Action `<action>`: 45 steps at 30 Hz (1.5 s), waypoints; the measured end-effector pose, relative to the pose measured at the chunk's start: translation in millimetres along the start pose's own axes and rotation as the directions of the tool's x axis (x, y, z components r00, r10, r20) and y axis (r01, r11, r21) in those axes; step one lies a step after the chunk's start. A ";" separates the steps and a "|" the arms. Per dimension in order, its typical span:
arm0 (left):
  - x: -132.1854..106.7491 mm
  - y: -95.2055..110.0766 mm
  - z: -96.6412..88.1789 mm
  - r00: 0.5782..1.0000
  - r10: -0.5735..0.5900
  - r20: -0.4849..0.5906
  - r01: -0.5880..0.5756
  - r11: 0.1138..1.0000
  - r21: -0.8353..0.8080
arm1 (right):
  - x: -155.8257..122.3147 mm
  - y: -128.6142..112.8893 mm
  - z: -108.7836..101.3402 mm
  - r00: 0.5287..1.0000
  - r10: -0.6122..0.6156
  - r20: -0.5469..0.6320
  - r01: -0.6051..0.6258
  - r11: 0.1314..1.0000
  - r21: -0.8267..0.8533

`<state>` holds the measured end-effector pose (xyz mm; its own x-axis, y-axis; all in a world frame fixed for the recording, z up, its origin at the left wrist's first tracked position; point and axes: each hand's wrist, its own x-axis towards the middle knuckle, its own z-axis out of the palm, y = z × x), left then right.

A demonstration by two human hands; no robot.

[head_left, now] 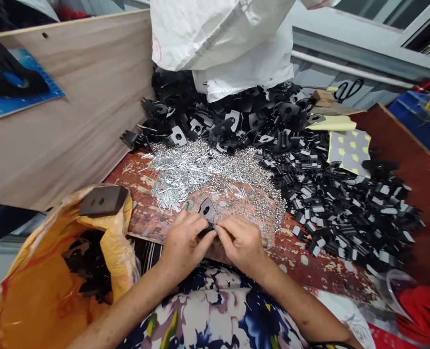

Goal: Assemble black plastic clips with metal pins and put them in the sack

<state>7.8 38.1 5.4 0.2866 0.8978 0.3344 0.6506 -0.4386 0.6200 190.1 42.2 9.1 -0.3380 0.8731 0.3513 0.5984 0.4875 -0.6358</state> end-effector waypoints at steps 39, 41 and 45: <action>-5.2 -18.2 -2.9 0.749 -0.546 0.375 0.319 -0.199 -0.927 | 49.3 -4.7 -3.4 0.994 -0.079 -0.075 0.100 0.933 0.346; -5.1 -16.6 -1.5 0.747 -0.538 0.391 0.310 -0.238 -0.920 | 44.4 -14.2 9.7 0.992 -0.102 -0.075 0.122 0.927 0.355; -8.5 -15.5 -1.1 0.743 -0.536 0.401 0.302 -0.267 -0.915 | 40.0 -13.9 22.8 0.987 -0.117 -0.106 0.142 0.952 0.271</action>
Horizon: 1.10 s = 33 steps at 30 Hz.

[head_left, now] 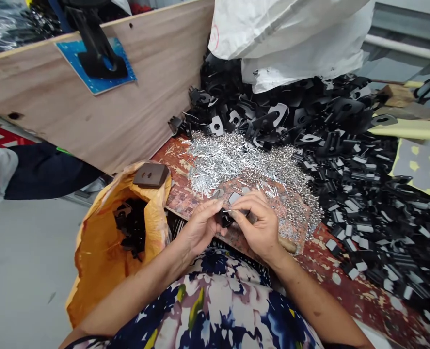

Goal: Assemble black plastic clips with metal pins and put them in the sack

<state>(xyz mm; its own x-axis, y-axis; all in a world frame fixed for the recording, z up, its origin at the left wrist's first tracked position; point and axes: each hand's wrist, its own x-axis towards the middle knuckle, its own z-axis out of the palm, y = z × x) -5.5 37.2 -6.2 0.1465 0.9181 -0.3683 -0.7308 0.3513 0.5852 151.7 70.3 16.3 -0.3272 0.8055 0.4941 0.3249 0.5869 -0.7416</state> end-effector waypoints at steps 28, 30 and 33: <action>-60.0 2.8 -76.1 0.949 0.229 -0.217 -0.020 0.728 0.685 | -31.7 71.6 -42.7 0.917 0.216 0.336 0.165 0.561 -0.811; -46.9 -5.6 -78.1 0.929 0.314 -0.198 -0.075 0.681 0.728 | -21.0 71.9 -51.6 0.927 0.263 0.267 0.081 0.555 -0.828; -36.4 -10.2 -80.9 0.915 0.383 -0.124 -0.123 0.561 0.819 | -19.7 60.1 -67.9 0.933 0.277 0.229 -0.010 0.657 -0.754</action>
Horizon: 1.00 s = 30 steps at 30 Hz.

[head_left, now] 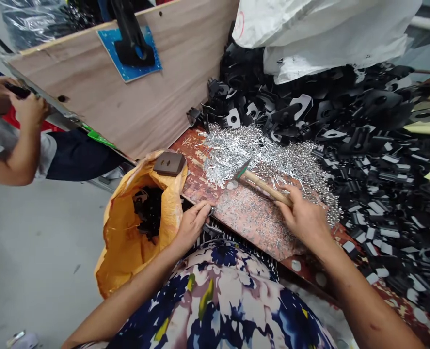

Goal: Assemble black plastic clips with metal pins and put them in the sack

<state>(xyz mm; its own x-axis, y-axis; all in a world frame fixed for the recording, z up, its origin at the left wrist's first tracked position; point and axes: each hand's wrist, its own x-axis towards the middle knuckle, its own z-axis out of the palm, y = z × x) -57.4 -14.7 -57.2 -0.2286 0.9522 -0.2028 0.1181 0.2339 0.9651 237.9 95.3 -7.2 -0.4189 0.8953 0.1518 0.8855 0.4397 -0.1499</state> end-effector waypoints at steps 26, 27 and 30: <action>8.5 -1.5 -0.1 0.997 0.035 -0.069 -0.031 0.998 0.055 | -62.8 -59.8 -3.0 0.962 -0.271 -0.004 0.258 0.911 0.323; 8.0 0.1 -0.4 0.997 0.033 -0.066 -0.029 0.998 0.054 | -61.3 -62.3 -0.4 0.961 -0.273 0.051 0.241 0.911 0.334; 7.0 4.1 -1.8 0.998 0.039 -0.051 -0.037 0.998 0.052 | -52.4 -69.8 10.1 0.961 -0.255 0.111 0.207 0.922 0.327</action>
<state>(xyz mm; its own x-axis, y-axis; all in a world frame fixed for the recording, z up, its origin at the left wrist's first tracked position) -60.3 -7.4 -54.4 -0.2723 0.9495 -0.1560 0.1764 0.2087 0.9619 195.9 18.4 -14.6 -0.6503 0.7559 0.0752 0.6644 0.6139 -0.4262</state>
